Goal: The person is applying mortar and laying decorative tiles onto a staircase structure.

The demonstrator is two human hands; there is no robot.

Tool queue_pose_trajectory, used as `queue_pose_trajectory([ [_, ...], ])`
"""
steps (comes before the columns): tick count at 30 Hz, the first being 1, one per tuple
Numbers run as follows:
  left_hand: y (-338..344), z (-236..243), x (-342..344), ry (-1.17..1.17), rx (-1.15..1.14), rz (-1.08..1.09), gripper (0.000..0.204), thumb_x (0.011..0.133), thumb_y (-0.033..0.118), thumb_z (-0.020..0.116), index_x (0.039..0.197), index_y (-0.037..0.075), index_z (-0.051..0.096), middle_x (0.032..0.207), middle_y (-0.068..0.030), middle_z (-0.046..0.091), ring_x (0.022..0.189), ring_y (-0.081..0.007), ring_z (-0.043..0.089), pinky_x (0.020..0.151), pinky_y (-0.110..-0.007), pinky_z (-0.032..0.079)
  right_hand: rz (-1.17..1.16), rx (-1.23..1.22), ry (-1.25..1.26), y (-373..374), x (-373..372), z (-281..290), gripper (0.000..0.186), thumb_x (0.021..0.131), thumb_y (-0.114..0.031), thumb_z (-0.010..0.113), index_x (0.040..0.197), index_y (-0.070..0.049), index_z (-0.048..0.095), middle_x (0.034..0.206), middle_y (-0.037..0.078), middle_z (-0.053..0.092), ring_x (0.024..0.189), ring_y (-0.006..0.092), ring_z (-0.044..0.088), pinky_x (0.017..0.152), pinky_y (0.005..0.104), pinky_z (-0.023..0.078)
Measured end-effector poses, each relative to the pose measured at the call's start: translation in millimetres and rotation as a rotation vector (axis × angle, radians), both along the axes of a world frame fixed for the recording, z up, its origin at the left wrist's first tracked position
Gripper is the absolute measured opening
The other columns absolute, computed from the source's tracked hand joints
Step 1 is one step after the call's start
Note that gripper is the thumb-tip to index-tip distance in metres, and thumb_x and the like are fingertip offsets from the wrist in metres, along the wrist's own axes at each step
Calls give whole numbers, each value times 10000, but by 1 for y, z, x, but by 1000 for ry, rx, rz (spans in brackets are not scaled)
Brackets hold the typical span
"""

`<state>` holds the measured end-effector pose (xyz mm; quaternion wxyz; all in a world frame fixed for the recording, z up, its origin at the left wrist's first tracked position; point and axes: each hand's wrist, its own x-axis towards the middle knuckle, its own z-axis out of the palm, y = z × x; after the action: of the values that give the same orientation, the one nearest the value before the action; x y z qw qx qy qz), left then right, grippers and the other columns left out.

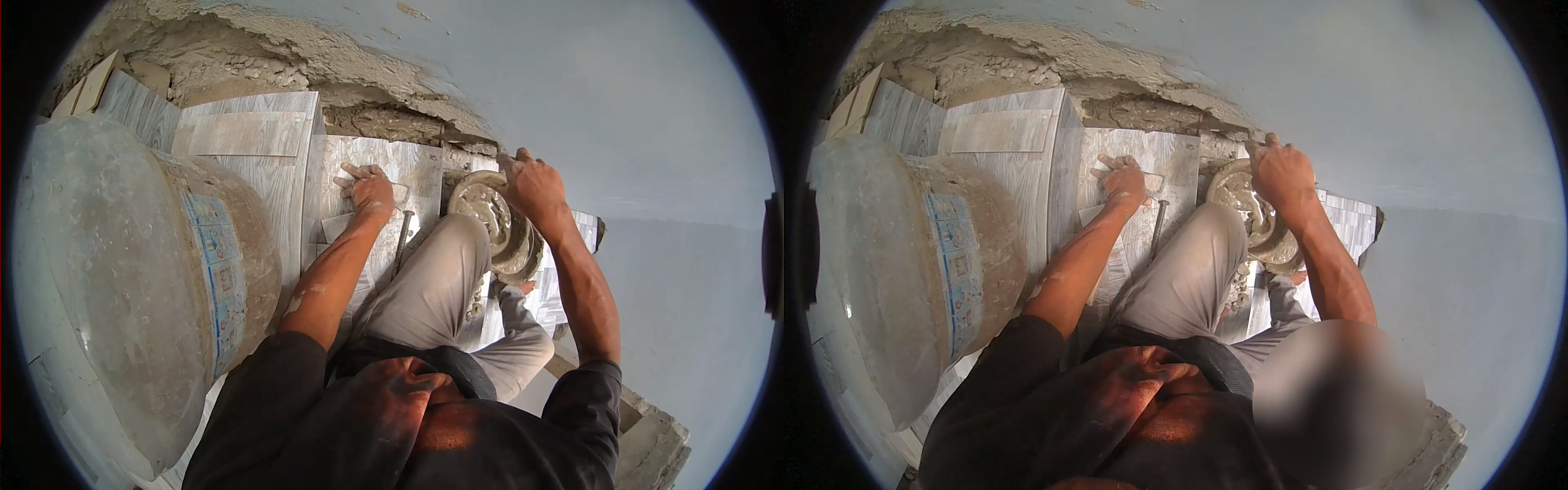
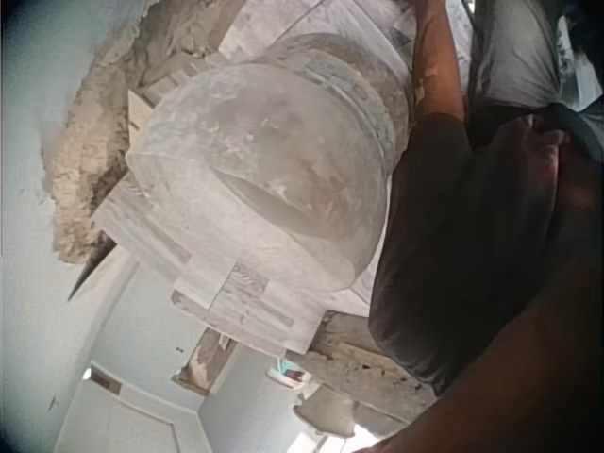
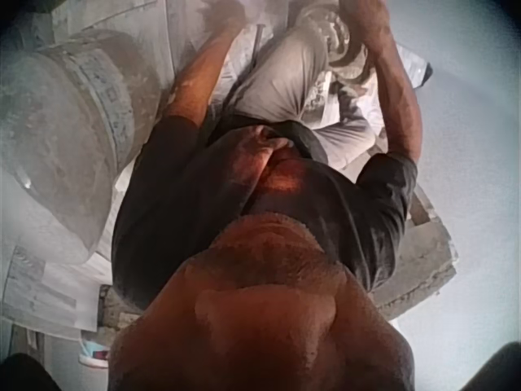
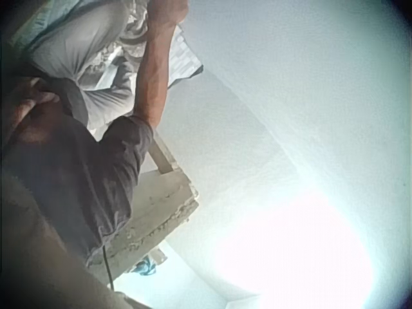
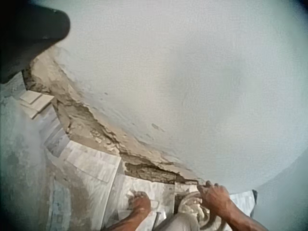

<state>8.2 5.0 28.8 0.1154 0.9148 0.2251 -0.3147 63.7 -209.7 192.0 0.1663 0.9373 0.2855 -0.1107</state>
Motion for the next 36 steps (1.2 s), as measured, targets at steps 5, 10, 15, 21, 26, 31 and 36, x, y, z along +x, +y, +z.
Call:
queue_pose_trajectory([
  [5, -1, -2, 1, -16, -17, -9, 995, 618, 241, 819, 1404, 73, 231, 1381, -418, 32, 1203, -633, 202, 900, -594, 397, 0, -40, 12, 4, -1, 0, 295, 863, -116, 401, 1113, -78, 553, 1055, 192, 557, 870, 367, 610, 704, 432, 526],
  [10, -5, 0, 4, -8, 21, -19, 991, 612, 246, 818, 1398, 71, 240, 1376, -422, 52, 1186, -638, 231, 866, -599, 420, -26, 67, -51, 7, 6, -12, 299, 878, -131, 379, 1115, -92, 557, 1054, 185, 557, 868, 370, 609, 705, 434, 525],
  [15, -2, -12, 1, -39, 62, -24, 968, 631, 236, 800, 1398, 63, 235, 1377, -422, 50, 1189, -635, 232, 867, -594, 422, -30, 45, -20, 5, 7, -1, 319, 887, -132, 360, 1144, -106, 547, 1060, 187, 555, 863, 379, 606, 707, 439, 523],
  [21, 2, -20, -1, -49, 56, 0, 889, 695, 193, 752, 1405, 73, 231, 1379, -419, 53, 1191, -633, 233, 858, -592, 426, -13, 19, 0, 7, 0, -10, 320, 872, -123, 377, 1143, -91, 544, 1050, 202, 554, 867, 375, 609, 716, 445, 521],
  [26, -3, -6, 0, -52, 48, -30, 915, 682, 222, 765, 1410, 82, 230, 1376, -422, 56, 1188, -633, 238, 862, -584, 428, -22, 69, -42, 7, 4, -20, 320, 861, -109, 386, 1139, -80, 541, 1070, 217, 551, 873, 384, 613, 699, 451, 523],
  [31, 3, -13, -3, -45, 58, -37, 986, 640, 265, 799, 1415, 86, 217, 1366, -436, 49, 1178, -647, 230, 841, -588, 440, -66, 47, 4, 9, 13, -5, 312, 835, -86, 391, 1103, -69, 551, 1049, 247, 561, 846, 385, 622, 701, 450, 521],
  [36, -3, 3, 1, 5, 34, -59, 952, 659, 256, 780, 1414, 89, 224, 1369, -432, 48, 1181, -643, 231, 849, -588, 435, -89, 92, 59, 1, 21, -14, 323, 806, -101, 409, 1079, -77, 579, 954, 262, 601, 796, 391, 624, 724, 459, 512],
])
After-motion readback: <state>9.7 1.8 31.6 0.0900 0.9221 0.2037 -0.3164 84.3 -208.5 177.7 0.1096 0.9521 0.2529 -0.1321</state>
